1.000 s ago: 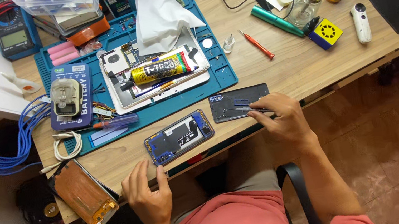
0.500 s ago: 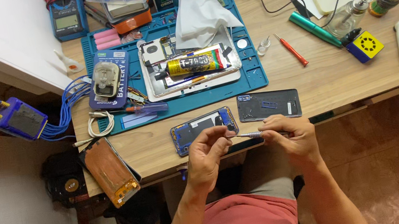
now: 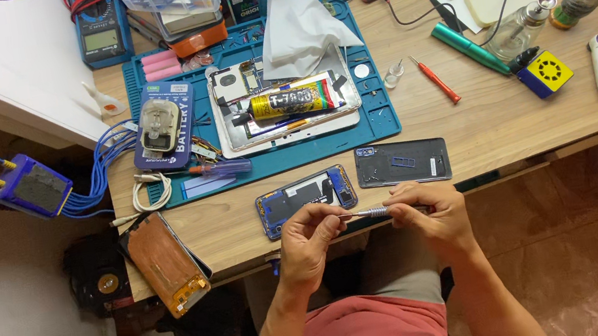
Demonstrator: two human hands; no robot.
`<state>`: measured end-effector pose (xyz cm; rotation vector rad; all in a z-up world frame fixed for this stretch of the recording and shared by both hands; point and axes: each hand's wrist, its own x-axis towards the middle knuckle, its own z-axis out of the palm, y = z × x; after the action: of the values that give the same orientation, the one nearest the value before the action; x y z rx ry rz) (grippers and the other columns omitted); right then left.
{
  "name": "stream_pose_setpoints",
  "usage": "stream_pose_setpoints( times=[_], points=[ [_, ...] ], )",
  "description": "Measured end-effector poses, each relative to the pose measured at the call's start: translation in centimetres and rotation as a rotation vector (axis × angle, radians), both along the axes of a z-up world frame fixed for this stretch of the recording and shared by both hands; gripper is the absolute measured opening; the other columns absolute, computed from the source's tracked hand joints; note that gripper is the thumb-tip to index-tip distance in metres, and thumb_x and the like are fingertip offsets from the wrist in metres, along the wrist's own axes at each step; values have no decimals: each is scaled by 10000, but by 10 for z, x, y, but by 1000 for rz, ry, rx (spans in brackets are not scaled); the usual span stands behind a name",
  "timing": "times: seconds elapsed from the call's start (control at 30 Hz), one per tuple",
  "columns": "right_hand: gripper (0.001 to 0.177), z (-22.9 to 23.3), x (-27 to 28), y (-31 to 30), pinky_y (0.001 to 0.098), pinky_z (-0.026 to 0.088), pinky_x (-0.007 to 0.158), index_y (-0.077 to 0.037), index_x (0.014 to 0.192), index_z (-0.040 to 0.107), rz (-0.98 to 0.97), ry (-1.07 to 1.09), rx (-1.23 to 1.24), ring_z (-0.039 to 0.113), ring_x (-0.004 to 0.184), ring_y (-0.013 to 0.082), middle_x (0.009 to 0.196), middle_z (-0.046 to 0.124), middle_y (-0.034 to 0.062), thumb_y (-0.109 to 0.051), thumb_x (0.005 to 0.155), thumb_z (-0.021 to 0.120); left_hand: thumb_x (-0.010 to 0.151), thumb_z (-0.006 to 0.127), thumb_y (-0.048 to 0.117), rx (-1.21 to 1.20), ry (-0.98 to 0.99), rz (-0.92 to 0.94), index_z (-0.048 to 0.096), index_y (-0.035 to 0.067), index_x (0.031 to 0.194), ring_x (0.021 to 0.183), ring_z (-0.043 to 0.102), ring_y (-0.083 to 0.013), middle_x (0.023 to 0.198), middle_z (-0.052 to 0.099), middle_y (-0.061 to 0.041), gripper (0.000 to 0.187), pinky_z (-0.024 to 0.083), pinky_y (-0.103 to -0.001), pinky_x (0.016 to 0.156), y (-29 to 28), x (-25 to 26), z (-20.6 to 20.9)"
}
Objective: The person works on a disassembled smartphone placed on a cluttered workbench. They use a small metal tool to pry and manipulate internal components and cables within the phone's chassis. The person repeatedly lifts and adjusts parts of the device while handling the tool with both hands.
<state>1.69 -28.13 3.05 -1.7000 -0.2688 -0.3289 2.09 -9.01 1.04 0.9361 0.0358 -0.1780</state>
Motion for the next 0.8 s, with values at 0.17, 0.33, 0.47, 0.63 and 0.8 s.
stream_pose_setpoints(
  times=[0.17,0.33,0.47,0.63,0.8],
  points=[
    [41,5,-5,7,369,506,797,-17,737,722,-82,-21,-43,639,635,187,541,630,94,-49,715,710,813,619,23,26,12,53,628,-44,855,626,585,-120,767,679,-181,79,437,-168,556,-6,-1,4],
    [77,3,-7,13,369,502,797,-33,779,729,-171,-15,-74,662,698,197,625,672,94,-72,712,733,825,610,31,10,65,132,626,-21,839,606,560,-92,755,686,-159,56,402,-149,537,-13,-2,4],
    [107,27,-2,24,361,513,692,-13,791,702,-67,-156,-26,653,656,250,667,667,124,-8,687,727,836,599,17,-47,99,145,620,-26,851,619,557,-103,781,681,-175,50,401,-150,541,-14,1,0],
    [74,30,1,24,323,512,647,10,787,691,-77,-117,-13,650,631,219,667,668,125,1,715,704,833,604,15,-84,82,113,622,-43,865,687,557,-127,825,672,-192,69,415,-181,578,-8,2,-5],
    [100,36,8,15,298,497,645,-6,800,687,10,-40,1,640,644,216,679,662,121,-8,705,718,807,511,389,-296,98,-101,539,-39,1129,908,550,-179,1062,597,-165,536,418,-252,702,10,5,23]
  ],
)
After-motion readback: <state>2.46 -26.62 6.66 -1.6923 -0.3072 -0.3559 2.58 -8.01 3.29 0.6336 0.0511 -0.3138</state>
